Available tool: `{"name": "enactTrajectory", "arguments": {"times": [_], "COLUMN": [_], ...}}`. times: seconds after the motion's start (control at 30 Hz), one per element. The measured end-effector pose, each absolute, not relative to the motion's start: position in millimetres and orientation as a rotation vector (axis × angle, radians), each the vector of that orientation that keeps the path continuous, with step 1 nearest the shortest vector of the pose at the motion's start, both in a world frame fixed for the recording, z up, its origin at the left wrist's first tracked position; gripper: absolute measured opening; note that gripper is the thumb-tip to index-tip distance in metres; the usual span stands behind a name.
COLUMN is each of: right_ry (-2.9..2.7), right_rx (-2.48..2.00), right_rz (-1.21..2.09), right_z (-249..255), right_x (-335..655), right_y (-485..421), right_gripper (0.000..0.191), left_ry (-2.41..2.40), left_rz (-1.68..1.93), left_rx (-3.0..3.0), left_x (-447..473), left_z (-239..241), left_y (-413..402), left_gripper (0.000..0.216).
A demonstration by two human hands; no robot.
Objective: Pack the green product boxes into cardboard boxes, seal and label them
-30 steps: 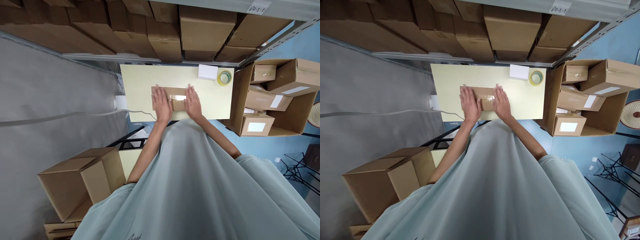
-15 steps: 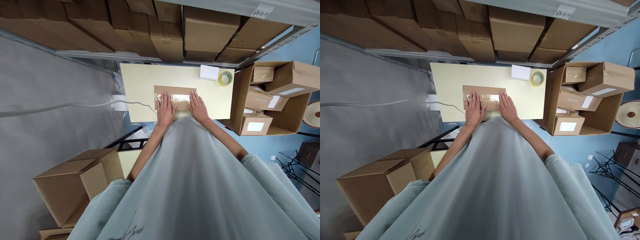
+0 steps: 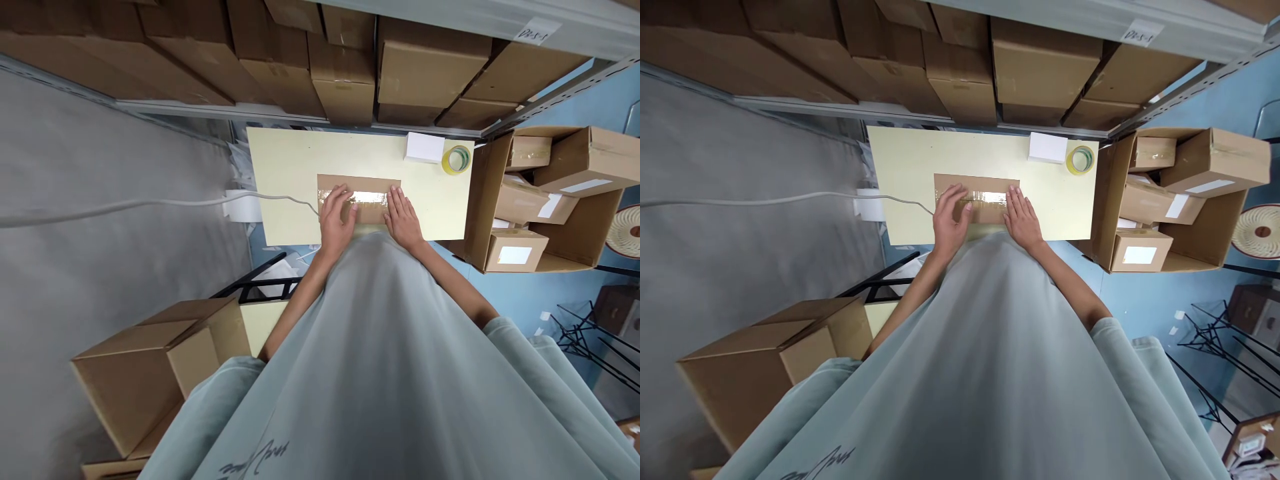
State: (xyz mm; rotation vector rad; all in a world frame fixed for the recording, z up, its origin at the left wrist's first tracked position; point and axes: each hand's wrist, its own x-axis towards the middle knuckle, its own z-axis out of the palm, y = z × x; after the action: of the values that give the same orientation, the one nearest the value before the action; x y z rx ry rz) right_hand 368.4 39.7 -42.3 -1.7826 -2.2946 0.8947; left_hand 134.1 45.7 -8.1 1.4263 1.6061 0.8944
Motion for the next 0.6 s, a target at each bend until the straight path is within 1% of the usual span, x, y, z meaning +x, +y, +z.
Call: {"name": "enactTrajectory", "arguments": {"times": [0.17,0.27,0.4,0.5,0.6], "right_ry": [-2.295,-2.301,-2.328,-2.331,-2.349], "right_rx": [-1.787,-1.79,-1.778,-1.77,-1.768], "right_rz": [0.902,0.893,0.861,0.85,0.833], "right_z": [-43.5,-43.7,-44.9,-45.7,-46.3], "right_x": [368.2,368.2,369.2,369.9,369.8], "right_y": [38.7,37.9,37.4,37.2,36.7], "right_gripper": [0.072,0.072,0.073,0.073,0.073], "left_ry": [1.54,1.51,1.535,1.582,1.766], "left_rz": [0.99,1.034,0.985,1.002,1.123], "left_rx": [1.158,1.149,1.154,1.16,1.141], "left_x": [129.0,126.0,127.2,123.8,106.0], "left_z": [4.4,17.2,29.4,23.6,3.8], "left_y": [50.1,51.5,50.5,53.3,62.7], "left_gripper": [0.043,0.038,0.034,0.028,0.025]}}
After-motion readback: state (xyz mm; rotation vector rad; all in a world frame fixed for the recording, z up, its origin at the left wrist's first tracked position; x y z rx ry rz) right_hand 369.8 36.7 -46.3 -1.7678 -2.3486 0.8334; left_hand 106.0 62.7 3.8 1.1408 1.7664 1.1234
